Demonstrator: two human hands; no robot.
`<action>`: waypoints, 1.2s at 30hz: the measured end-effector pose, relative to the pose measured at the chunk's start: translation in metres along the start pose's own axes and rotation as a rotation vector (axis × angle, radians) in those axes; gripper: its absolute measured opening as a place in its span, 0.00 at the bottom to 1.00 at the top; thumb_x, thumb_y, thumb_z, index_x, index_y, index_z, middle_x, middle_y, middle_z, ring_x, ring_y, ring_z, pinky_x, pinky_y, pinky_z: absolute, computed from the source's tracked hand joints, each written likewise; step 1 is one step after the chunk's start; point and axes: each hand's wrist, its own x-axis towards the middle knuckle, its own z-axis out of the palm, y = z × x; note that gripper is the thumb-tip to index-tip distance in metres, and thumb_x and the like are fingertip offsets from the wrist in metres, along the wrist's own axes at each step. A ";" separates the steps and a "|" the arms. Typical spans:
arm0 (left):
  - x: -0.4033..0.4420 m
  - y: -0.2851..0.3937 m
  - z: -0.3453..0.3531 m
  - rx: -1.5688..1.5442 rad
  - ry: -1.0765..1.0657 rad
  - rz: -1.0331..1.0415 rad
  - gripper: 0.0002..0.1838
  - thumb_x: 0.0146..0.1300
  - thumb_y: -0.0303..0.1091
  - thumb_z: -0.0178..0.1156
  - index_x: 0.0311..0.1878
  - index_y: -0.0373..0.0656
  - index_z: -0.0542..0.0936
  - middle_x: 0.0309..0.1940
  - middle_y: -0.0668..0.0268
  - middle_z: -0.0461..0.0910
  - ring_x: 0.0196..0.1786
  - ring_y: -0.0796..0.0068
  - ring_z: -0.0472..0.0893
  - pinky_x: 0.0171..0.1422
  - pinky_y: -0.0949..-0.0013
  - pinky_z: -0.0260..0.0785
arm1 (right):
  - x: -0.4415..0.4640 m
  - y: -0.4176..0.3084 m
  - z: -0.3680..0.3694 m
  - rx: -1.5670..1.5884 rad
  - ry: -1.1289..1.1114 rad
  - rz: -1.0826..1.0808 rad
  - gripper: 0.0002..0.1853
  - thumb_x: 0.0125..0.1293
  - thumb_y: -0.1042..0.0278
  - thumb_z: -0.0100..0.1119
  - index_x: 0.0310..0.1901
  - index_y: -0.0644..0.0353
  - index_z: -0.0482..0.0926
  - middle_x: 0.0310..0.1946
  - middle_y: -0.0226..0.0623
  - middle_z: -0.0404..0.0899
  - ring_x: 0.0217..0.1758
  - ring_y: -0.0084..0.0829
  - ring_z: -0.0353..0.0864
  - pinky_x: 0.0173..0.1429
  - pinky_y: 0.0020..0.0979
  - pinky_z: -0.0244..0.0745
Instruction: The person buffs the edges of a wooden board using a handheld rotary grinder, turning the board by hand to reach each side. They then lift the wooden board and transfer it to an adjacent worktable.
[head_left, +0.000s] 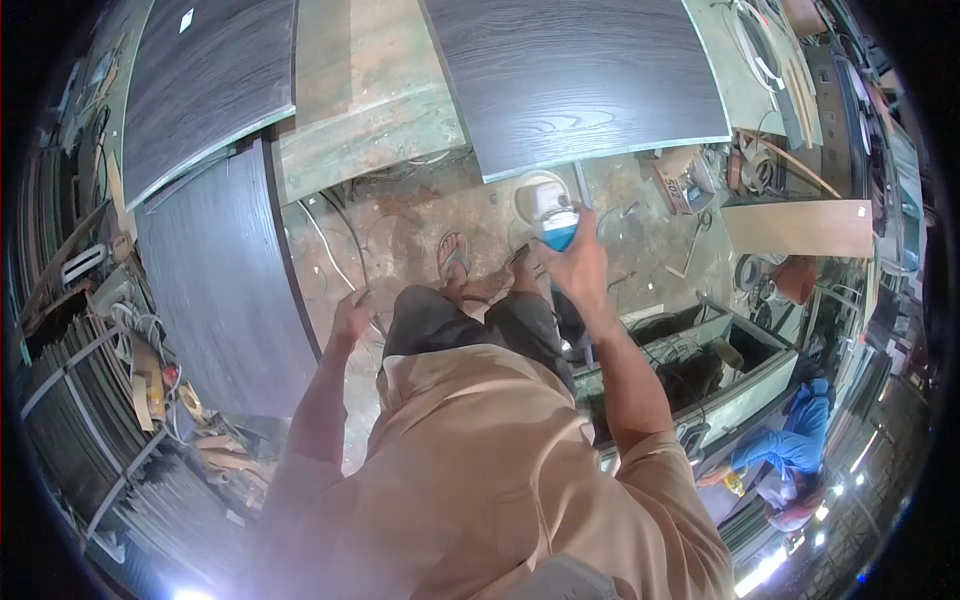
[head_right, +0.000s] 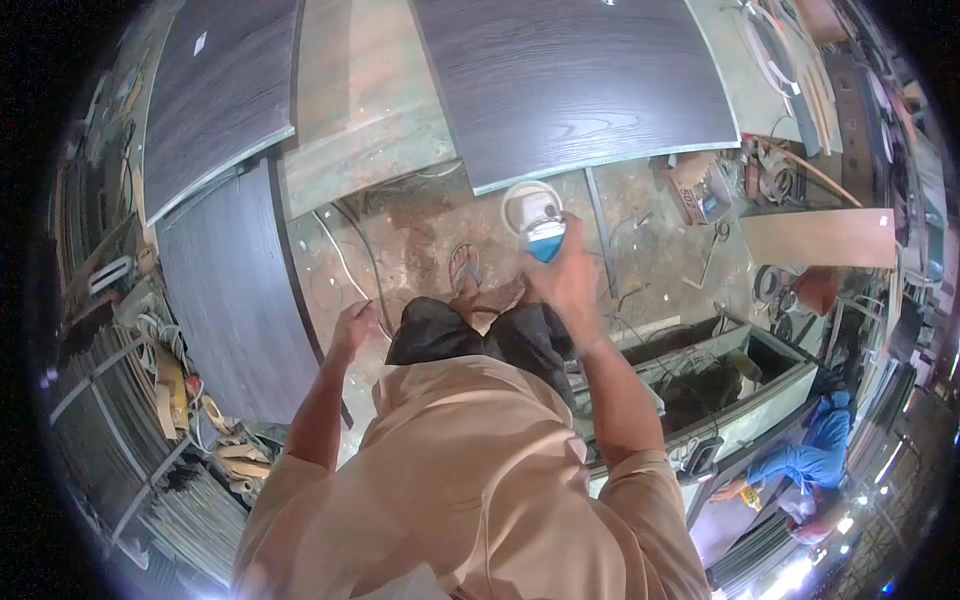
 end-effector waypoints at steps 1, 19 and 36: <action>0.008 0.002 0.000 0.011 -0.042 0.046 0.20 0.73 0.35 0.58 0.63 0.34 0.81 0.39 0.65 0.84 0.36 0.76 0.82 0.40 0.70 0.75 | 0.000 0.002 -0.001 0.003 0.009 0.004 0.42 0.56 0.56 0.76 0.70 0.55 0.65 0.44 0.60 0.86 0.49 0.61 0.87 0.53 0.51 0.81; 0.092 0.199 0.124 -0.137 -0.326 0.207 0.27 0.77 0.42 0.58 0.73 0.36 0.72 0.55 0.59 0.83 0.53 0.67 0.85 0.59 0.64 0.77 | 0.042 0.042 -0.059 -0.040 -0.126 0.091 0.42 0.55 0.55 0.74 0.70 0.53 0.64 0.46 0.61 0.85 0.52 0.64 0.84 0.56 0.54 0.79; 0.087 0.214 0.187 -0.566 -0.182 -0.106 0.22 0.78 0.38 0.56 0.67 0.34 0.73 0.60 0.49 0.82 0.60 0.56 0.84 0.64 0.56 0.79 | 0.071 0.068 -0.094 -0.041 -0.178 0.067 0.41 0.58 0.56 0.71 0.72 0.48 0.63 0.42 0.64 0.85 0.50 0.68 0.84 0.55 0.57 0.79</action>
